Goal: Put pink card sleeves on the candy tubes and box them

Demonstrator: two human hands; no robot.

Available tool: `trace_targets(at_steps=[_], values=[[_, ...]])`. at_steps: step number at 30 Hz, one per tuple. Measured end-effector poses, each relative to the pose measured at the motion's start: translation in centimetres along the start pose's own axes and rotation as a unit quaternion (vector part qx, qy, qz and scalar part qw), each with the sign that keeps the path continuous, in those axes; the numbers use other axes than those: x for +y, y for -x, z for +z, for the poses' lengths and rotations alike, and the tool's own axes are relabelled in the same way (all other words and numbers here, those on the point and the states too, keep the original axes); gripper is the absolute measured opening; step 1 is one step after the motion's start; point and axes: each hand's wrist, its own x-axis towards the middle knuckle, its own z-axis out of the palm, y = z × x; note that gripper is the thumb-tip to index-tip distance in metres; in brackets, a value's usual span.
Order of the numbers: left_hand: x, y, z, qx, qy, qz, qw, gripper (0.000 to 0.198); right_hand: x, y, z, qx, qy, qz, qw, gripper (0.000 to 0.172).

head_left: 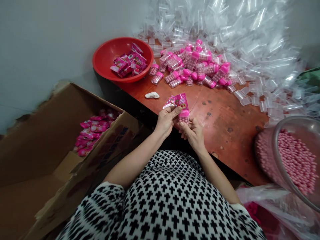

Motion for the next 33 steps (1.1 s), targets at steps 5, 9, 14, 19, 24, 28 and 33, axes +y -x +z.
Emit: trace_targets(at_steps=[5, 9, 14, 19, 24, 28, 33], values=[[0.1, -0.1, -0.1, -0.029, -0.042, -0.02, 0.998, 0.038, 0.3, -0.3, 0.0, 0.012, 0.017, -0.027, 0.999, 0.031], [0.5, -0.3, -0.5, -0.049, -0.091, -0.026, 0.994, 0.038, 0.2, -0.6, -0.1, -0.008, -0.018, -0.007, 1.0, 0.033], [1.0, -0.8, -1.2, -0.075, -0.141, -0.026, 0.987, 0.035, 0.2, -0.7, 0.0, -0.028, -0.05, 0.007, 0.998, 0.033], [0.9, -0.7, -1.0, -0.059, -0.171, 0.018, 0.983, 0.029, 0.2, -0.7, 0.2, 0.015, 0.001, -0.033, 0.999, 0.03], [0.8, -0.2, -0.9, -0.107, -0.136, -0.04, 0.984, 0.033, 0.3, -0.9, 0.2, -0.041, -0.134, 0.048, 0.989, 0.033], [0.7, -0.3, -1.5, -0.069, -0.11, -0.037, 0.991, 0.033, 0.4, -0.7, 0.4, -0.026, -0.145, 0.052, 0.988, 0.038], [0.6, 0.1, -1.7, -0.014, -0.075, -0.018, 0.997, 0.034, 0.3, -0.4, 0.0, -0.029, -0.158, 0.012, 0.987, 0.043]])
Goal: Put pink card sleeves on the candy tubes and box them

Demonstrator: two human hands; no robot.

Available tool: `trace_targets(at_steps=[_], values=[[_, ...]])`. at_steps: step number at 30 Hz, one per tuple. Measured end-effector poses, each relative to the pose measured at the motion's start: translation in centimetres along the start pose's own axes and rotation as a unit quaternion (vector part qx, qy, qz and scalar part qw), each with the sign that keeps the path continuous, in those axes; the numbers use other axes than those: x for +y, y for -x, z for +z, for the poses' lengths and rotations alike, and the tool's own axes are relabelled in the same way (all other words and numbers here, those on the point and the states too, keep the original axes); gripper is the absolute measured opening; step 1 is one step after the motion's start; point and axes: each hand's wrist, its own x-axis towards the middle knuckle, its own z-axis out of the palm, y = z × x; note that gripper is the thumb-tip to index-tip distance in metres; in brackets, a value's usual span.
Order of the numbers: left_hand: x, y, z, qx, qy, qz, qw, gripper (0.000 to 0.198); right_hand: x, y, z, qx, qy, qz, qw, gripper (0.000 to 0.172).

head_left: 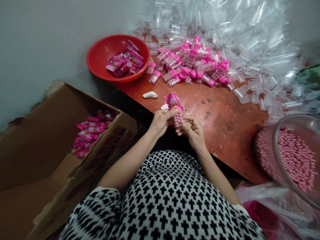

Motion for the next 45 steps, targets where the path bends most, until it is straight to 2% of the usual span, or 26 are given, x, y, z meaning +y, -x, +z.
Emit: trace_targets(at_steps=[4, 7, 10, 13, 15, 17, 19, 20, 21, 23, 25, 28, 32, 34, 36, 38, 40, 41, 43, 45], values=[[-0.9, 1.0, 0.6, -0.069, -0.001, -0.015, 0.997, 0.033, 0.0, -0.8, -0.1, 0.033, -0.027, -0.02, 0.999, 0.037], [-0.8, 1.8, 0.6, -0.081, 0.009, -0.021, 0.996, 0.033, -0.1, -1.8, 0.5, 0.039, -0.013, -0.006, 0.999, 0.042], [1.1, 3.1, -1.0, -0.02, 0.021, 0.018, 0.999, 0.033, -0.4, -2.4, 1.1, 0.002, 0.011, 0.017, 1.0, 0.045], [4.4, 4.6, -4.2, 0.093, 0.064, 0.169, 0.979, 0.034, -0.7, -2.6, 1.2, -0.025, 0.034, 0.014, 0.999, 0.04], [6.0, 5.0, -6.3, 0.159, 0.066, 0.262, 0.95, 0.041, -0.7, -2.8, 0.9, -0.009, 0.048, 0.003, 0.999, 0.037], [6.4, 4.2, -7.5, 0.191, 0.027, 0.273, 0.942, 0.044, -0.5, -2.9, 0.5, 0.018, 0.054, 0.0, 0.998, 0.036], [5.2, 2.2, -7.6, 0.196, -0.078, 0.266, 0.941, 0.042, -0.3, -3.1, 0.2, 0.036, 0.059, 0.005, 0.998, 0.037], [4.3, 0.9, -7.3, 0.182, -0.163, 0.271, 0.931, 0.04, -0.1, -3.1, 0.2, 0.037, 0.064, 0.008, 0.997, 0.038], [3.2, -0.5, -6.8, 0.143, -0.253, 0.272, 0.917, 0.036, -0.1, -3.1, 0.2, 0.035, 0.071, 0.011, 0.997, 0.038], [1.2, -3.1, -5.6, 0.081, -0.389, 0.282, 0.873, 0.03, -0.1, -2.9, 0.2, 0.028, 0.084, 0.018, 0.996, 0.038], [-0.3, -5.0, -4.7, 0.055, -0.477, 0.284, 0.83, 0.026, -0.3, -2.7, 0.2, 0.025, 0.096, 0.024, 0.995, 0.038], [-1.2, -6.2, -4.2, 0.069, -0.533, 0.292, 0.791, 0.016, -0.7, -2.7, -0.2, 0.027, 0.108, 0.025, 0.993, 0.038], [-1.7, -6.4, -4.5, 0.087, -0.549, 0.318, 0.768, 0.015, -0.5, -3.8, -0.9, 0.024, 0.129, 0.017, 0.991, 0.038], [-1.9, -6.5, -4.7, 0.092, -0.55, 0.342, 0.756, 0.018, -0.1, -4.8, -1.0, 0.043, 0.142, 0.001, 0.989, 0.037], [-2.2, -6.4, -4.6, 0.097, -0.551, 0.37, 0.741, 0.019, 0.4, -6.1, -0.8, 0.073, 0.136, -0.022, 0.988, 0.042], [-2.3, -5.9, -4.2, 0.09, -0.55, 0.396, 0.729, 0.02, 0.5, -7.2, -0.5, 0.077, 0.112, -0.035, 0.99, 0.051], [-2.1, -5.1, -3.5, 0.073, -0.535, 0.412, 0.734, 0.021, 0.3, -8.1, -0.3, 0.067, 0.096, -0.031, 0.993, 0.052], [-1.9, -4.6, -3.2, 0.068, -0.516, 0.411, 0.748, 0.022, 0.0, -8.3, -0.2, 0.064, 0.093, -0.026, 0.993, 0.051], [-1.3, -3.6, -2.6, 0.073, -0.45, 0.371, 0.809, 0.029, -0.6, -8.6, -0.4, 0.058, 0.087, -0.02, 0.994, 0.049], [-0.7, -2.8, -2.2, 0.069, -0.341, 0.265, 0.899, 0.042, -1.2, -8.6, -0.7, 0.027, 0.083, -0.016, 0.996, 0.048]])
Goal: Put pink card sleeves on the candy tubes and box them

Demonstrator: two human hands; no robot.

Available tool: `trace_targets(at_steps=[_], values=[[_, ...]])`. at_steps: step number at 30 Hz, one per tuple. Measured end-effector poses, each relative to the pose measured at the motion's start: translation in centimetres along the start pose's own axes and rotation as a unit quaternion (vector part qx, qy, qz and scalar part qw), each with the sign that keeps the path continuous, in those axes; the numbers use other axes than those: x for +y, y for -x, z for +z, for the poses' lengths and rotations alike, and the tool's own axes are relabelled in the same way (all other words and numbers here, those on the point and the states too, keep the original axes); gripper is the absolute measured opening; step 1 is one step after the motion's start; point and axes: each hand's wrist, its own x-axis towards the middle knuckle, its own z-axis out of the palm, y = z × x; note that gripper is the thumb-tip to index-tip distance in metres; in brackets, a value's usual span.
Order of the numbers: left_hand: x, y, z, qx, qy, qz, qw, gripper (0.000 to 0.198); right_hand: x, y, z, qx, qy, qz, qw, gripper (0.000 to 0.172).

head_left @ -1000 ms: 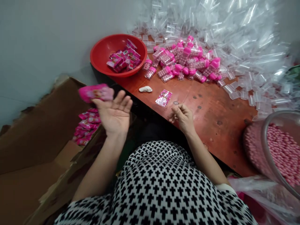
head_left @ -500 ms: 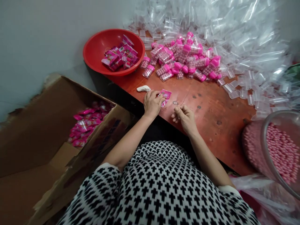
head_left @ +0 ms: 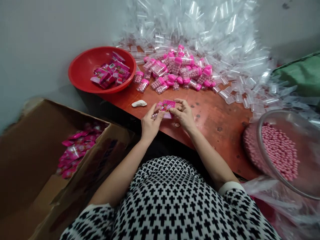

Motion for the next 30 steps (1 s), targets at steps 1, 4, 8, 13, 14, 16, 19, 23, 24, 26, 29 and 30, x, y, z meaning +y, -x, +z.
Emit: trace_targets(at_steps=[1, 4, 8, 13, 14, 16, 19, 23, 24, 26, 29, 30], values=[[0.4, 0.1, -0.1, -0.022, 0.068, -0.072, 0.995, 0.046, -0.2, 0.0, -0.2, -0.026, 0.006, 0.003, 1.0, 0.047], [1.0, 0.1, -0.3, -0.086, 0.21, -0.215, 0.95, 0.048, -0.6, -0.1, -0.9, -0.094, 0.056, 0.023, 0.994, 0.043], [1.1, 0.2, -0.2, -0.068, 0.249, -0.263, 0.93, 0.042, -2.1, -1.7, -2.1, -0.145, 0.191, 0.022, 0.97, 0.026], [1.1, 0.5, 0.0, -0.01, 0.278, -0.298, 0.913, 0.033, -5.3, -7.8, -4.7, 0.107, 0.553, -0.053, 0.824, 0.034], [1.2, 0.6, -0.1, -0.003, 0.285, -0.308, 0.908, 0.032, -5.6, -9.1, -5.1, 0.139, 0.604, -0.037, 0.784, 0.039], [1.3, 0.7, -0.2, 0.001, 0.3, -0.328, 0.896, 0.03, -5.9, -11.2, -5.8, 0.156, 0.672, 0.006, 0.724, 0.046], [1.5, 0.6, -0.6, -0.003, 0.317, -0.348, 0.882, 0.029, -5.4, -11.9, -6.4, 0.131, 0.72, 0.034, 0.681, 0.05], [1.6, 0.2, -1.0, 0.023, 0.337, -0.362, 0.869, 0.023, -4.5, -8.4, -7.0, 0.079, 0.764, 0.028, 0.64, 0.049], [1.7, 0.1, -1.0, 0.031, 0.342, -0.368, 0.864, 0.022, -4.3, -7.2, -7.3, 0.068, 0.773, 0.027, 0.631, 0.044], [1.8, -0.1, -0.8, 0.044, 0.354, -0.38, 0.853, 0.02, -4.4, -4.7, -7.8, 0.052, 0.784, 0.03, 0.617, 0.037], [2.3, -0.2, -0.4, 0.059, 0.383, -0.389, 0.835, 0.013, -5.0, -2.0, -8.7, 0.032, 0.799, 0.06, 0.597, 0.042], [2.4, -0.1, -0.2, 0.061, 0.393, -0.392, 0.83, 0.011, -5.3, -1.6, -8.9, 0.024, 0.803, 0.07, 0.591, 0.042]])
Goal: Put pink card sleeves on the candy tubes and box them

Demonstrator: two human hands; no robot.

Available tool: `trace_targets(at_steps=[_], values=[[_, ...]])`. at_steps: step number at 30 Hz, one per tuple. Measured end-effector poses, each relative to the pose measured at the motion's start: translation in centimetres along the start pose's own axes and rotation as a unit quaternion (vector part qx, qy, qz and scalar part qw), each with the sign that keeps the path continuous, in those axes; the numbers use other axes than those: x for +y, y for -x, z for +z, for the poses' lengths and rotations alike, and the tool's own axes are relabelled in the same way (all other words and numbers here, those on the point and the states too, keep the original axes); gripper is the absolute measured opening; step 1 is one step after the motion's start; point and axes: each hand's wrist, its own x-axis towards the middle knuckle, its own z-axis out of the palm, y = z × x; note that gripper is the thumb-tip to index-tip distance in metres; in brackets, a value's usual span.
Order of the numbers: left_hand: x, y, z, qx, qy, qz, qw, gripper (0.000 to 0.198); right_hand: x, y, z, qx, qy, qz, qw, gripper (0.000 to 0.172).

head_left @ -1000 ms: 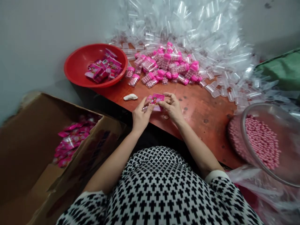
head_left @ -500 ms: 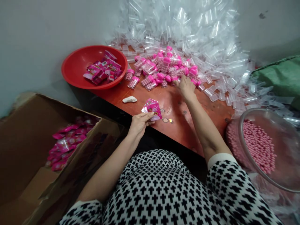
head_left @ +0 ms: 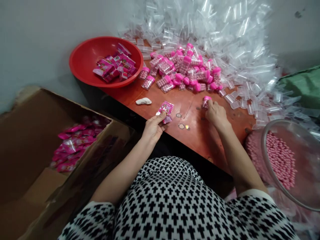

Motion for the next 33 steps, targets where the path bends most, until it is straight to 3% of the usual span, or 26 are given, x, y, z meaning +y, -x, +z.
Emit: trace_targets(at_steps=[3, 8, 12, 15, 17, 20, 22, 24, 27, 30, 33], values=[[-0.1, 0.5, 0.2, -0.005, 0.018, -0.011, 1.0, 0.009, 0.3, 0.3, -0.8, -0.011, 0.006, 0.023, 1.0, 0.047], [-0.2, 1.2, -0.1, 0.002, 0.018, -0.008, 1.0, 0.008, -0.7, -1.7, -0.9, 0.06, -0.06, 0.101, 0.991, 0.065], [-0.3, 1.2, -0.1, 0.009, 0.039, -0.01, 0.999, 0.004, -0.3, -2.9, 0.1, 0.04, -0.095, 0.099, 0.99, 0.045], [-0.5, 1.1, 0.1, 0.03, 0.069, -0.018, 0.997, 0.008, 0.2, -1.4, 0.8, 0.056, -0.191, 0.054, 0.978, 0.036], [-0.7, 0.9, 0.2, 0.032, 0.091, -0.023, 0.995, 0.012, -0.4, 1.1, 1.1, 0.048, -0.364, -0.001, 0.93, 0.035], [-1.1, 0.6, 0.4, 0.023, 0.119, -0.03, 0.992, 0.011, -3.0, 5.9, 1.6, -0.046, -0.62, -0.072, 0.78, 0.038], [-1.3, 0.4, 0.6, 0.014, 0.128, -0.036, 0.991, 0.009, -5.4, 8.7, 2.0, -0.088, -0.686, -0.086, 0.717, 0.041], [-1.6, 0.4, 0.8, 0.004, 0.132, -0.038, 0.99, 0.009, -7.5, 10.4, 2.4, -0.102, -0.705, -0.089, 0.696, 0.043], [-2.0, 0.6, 1.1, -0.016, 0.143, -0.025, 0.989, 0.011, -9.2, 10.7, 2.9, -0.089, -0.698, -0.09, 0.705, 0.043], [-2.3, 1.0, 1.3, -0.048, 0.124, -0.007, 0.991, 0.016, -9.4, 10.1, 3.2, -0.073, -0.69, -0.094, 0.714, 0.042], [-2.3, 1.2, 1.3, -0.083, 0.062, 0.017, 0.994, 0.027, -9.1, 9.6, 3.2, -0.087, -0.701, -0.112, 0.699, 0.041]])
